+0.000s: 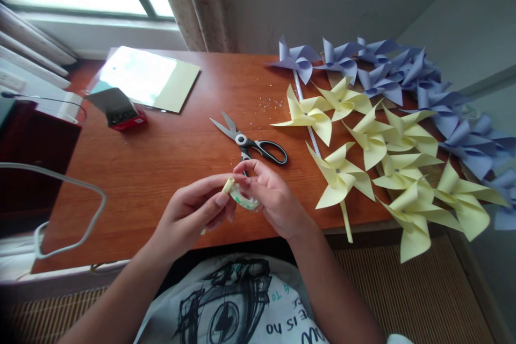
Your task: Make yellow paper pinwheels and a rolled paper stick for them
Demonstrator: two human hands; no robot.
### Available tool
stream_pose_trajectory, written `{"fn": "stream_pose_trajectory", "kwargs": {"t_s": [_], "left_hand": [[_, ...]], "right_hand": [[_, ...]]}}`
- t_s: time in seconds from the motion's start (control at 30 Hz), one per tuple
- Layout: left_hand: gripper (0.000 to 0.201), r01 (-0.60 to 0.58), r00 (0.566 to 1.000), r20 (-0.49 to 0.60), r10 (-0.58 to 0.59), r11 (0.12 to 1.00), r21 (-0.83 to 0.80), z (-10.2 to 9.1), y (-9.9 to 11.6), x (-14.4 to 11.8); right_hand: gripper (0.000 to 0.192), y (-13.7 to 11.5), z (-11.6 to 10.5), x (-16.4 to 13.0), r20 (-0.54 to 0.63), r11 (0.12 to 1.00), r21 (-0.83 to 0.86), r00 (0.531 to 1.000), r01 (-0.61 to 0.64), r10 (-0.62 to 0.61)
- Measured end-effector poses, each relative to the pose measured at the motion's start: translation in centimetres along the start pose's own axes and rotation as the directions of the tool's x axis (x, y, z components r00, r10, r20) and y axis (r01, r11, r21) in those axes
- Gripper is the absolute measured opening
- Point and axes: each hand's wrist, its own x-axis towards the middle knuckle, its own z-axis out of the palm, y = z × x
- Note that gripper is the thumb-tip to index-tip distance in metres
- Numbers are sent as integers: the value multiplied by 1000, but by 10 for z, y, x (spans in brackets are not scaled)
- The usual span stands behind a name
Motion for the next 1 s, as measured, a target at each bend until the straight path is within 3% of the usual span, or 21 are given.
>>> {"fn": "stream_pose_trajectory", "kwargs": {"t_s": [0.13, 0.27, 0.33, 0.4, 0.47, 0.53, 0.63, 0.7, 0.77, 1.0], "left_hand": [[17, 101, 993, 67, -92, 986, -134, -4, 3, 4], [17, 128, 992, 6, -128, 982, -142, -3, 5, 4], [20, 124, 990, -48, -130, 986, -113, -1, 7, 3], [23, 105, 987, -119, -112, 992, -66, 1, 9, 3], [24, 77, 978, -191, -79, 997, -16, 3, 10, 4], [23, 53, 970, -239, -49, 999, 10, 5, 10, 4], [20, 17, 964, -265, -18, 1000, -5, 6, 8, 5], [19, 6, 966, -258, -13, 1000, -30, 5, 7, 6], [18, 15, 972, -232, -28, 998, -60, 4, 6, 5], [25, 137, 972, -167, -166, 975, -176, 1, 11, 1]], "right_hand": [[26, -3, 3, -1, 83, 997, -30, 994, -70, 72], [27, -4, 3, 2, 91, 990, -136, 995, -31, 43], [26, -4, 2, 2, 25, 958, -283, 999, 39, -33], [27, -4, 0, -1, -106, 848, -510, 968, 144, -228], [26, -6, 1, -8, -176, 662, -718, 864, 215, -472], [19, -8, 3, -15, -106, 484, -836, 790, 259, -604], [17, -11, 8, -23, 110, 241, -913, 765, 330, -634], [16, -12, 9, -23, 180, 144, -926, 745, 348, -642], [13, -13, 8, -22, 171, 150, -926, 740, 347, -651], [9, -12, 0, -16, 35, 394, -857, 801, 332, -598]]}}
